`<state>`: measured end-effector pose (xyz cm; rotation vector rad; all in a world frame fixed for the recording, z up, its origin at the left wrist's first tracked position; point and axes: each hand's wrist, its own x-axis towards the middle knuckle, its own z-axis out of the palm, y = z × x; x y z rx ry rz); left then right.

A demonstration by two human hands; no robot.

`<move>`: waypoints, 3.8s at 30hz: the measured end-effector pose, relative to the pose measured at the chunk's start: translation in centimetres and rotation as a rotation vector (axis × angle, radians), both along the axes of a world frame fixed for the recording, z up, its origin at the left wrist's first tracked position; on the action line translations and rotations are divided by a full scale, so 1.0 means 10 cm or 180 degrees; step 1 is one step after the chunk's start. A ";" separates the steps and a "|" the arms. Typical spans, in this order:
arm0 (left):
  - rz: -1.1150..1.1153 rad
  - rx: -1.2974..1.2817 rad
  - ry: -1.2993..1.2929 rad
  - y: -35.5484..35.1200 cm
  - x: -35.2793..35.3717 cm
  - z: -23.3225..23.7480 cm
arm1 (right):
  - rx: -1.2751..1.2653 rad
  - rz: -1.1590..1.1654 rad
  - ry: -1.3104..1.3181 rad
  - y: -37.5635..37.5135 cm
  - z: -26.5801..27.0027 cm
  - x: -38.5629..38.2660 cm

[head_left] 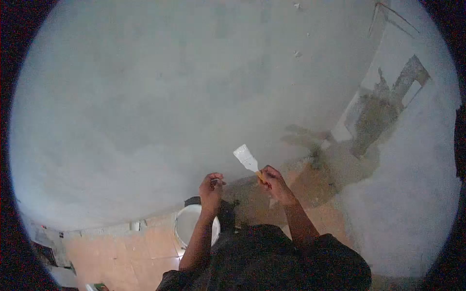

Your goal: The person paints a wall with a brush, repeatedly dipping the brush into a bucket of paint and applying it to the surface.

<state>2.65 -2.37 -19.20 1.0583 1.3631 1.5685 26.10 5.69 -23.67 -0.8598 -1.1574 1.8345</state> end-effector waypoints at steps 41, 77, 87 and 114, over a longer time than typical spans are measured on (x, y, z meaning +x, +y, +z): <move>0.0146 0.1272 0.1829 0.14 -0.83 -0.18 | 0.4148 -0.1830 -0.1002 0.78 0.50 -1.71; -0.0412 0.0924 0.1370 -0.22 -0.66 1.23 | 0.3944 -0.1941 -0.4024 1.60 3.66 -1.51; -0.0403 0.0866 0.1344 -0.21 -0.63 1.41 | 0.4361 -0.3033 -0.3242 1.51 2.66 -1.73; -0.0699 0.0383 0.1250 -0.08 -0.67 1.07 | 0.0475 -0.0046 -0.0133 1.67 1.35 -1.66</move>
